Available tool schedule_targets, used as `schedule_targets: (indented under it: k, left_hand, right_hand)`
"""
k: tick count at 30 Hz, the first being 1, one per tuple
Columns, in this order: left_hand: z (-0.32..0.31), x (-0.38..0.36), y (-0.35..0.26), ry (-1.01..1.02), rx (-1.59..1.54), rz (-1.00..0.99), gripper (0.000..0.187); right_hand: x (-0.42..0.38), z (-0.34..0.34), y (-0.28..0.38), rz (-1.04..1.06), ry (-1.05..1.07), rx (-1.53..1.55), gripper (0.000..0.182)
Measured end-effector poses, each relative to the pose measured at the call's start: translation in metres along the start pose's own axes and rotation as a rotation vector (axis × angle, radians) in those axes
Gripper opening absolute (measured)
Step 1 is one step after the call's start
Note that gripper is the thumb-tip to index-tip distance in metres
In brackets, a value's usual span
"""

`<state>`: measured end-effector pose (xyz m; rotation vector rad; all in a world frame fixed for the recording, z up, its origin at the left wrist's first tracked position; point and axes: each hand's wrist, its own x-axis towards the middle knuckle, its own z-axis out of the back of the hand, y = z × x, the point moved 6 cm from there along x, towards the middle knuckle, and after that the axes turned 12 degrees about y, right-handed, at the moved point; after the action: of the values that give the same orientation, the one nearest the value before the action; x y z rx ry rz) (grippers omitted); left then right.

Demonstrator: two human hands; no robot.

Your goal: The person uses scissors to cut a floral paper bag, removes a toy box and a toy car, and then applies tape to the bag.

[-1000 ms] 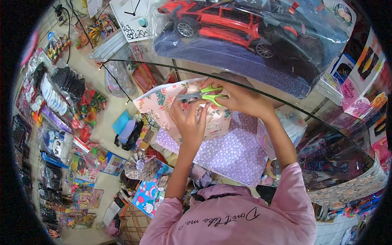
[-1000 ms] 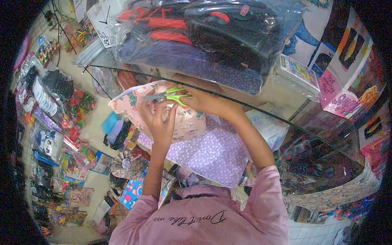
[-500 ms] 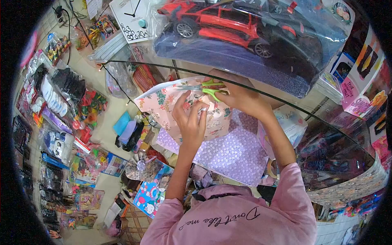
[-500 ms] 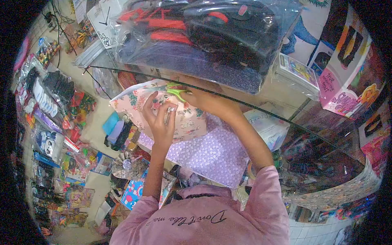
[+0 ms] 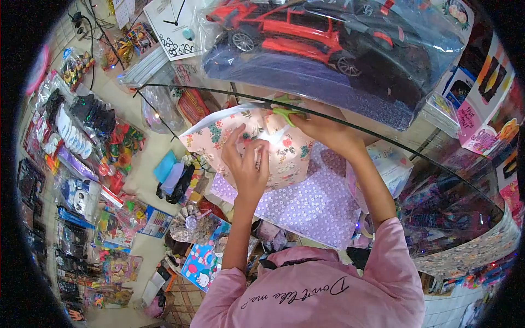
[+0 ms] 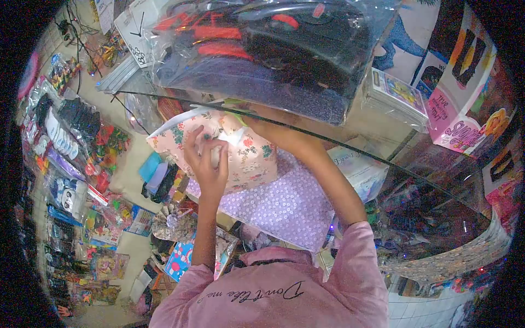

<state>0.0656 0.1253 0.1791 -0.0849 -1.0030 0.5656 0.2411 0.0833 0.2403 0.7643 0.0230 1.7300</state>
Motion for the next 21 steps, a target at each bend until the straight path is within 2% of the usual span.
schedule_targets:
  k: [5, 7, 8, 11, 14, 16, 18, 20, 21]
  left_hand:
    - [0.006, 0.010, -0.004, -0.017, -0.147, 0.013, 0.024]
    - [0.008, 0.016, -0.012, -0.048, -0.129, 0.026, 0.030]
    - [0.008, 0.018, -0.014, -0.049, -0.157, 0.031, 0.028]
    - [0.004, 0.021, -0.016, -0.038, -0.196, 0.017, 0.024]
    - [-0.001, 0.019, -0.010, -0.009, -0.177, -0.010, 0.017]
    - [0.000, 0.019, -0.008, -0.007, -0.212, 0.026, 0.012]
    - [-0.003, 0.019, -0.001, 0.009, -0.293, 0.080, 0.012]
    - [-0.004, 0.019, 0.002, 0.010, -0.337, 0.097, 0.012]
    - [-0.004, 0.020, 0.002, 0.004, -0.340, 0.087, 0.012]
  right_hand:
    - [-0.002, -0.005, -0.008, 0.044, 0.046, 0.185, 0.044]
    - [-0.003, -0.004, -0.006, 0.008, 0.123, 0.381, 0.047]
    - [-0.004, -0.005, -0.006, -0.011, 0.160, 0.479, 0.049]
    - [-0.006, -0.007, -0.011, 0.028, 0.183, 0.468, 0.051]
    - [-0.012, 0.007, 0.005, 0.059, 0.084, 0.259, 0.050]
    - [-0.023, -0.002, 0.005, 0.171, -0.066, -0.183, 0.047]
    - [-0.034, -0.005, 0.008, 0.168, -0.219, -0.282, 0.044]
    - [-0.039, 0.001, 0.020, 0.051, -0.373, -0.034, 0.039]
    - [-0.042, -0.007, 0.017, 0.022, -0.385, 0.065, 0.038]
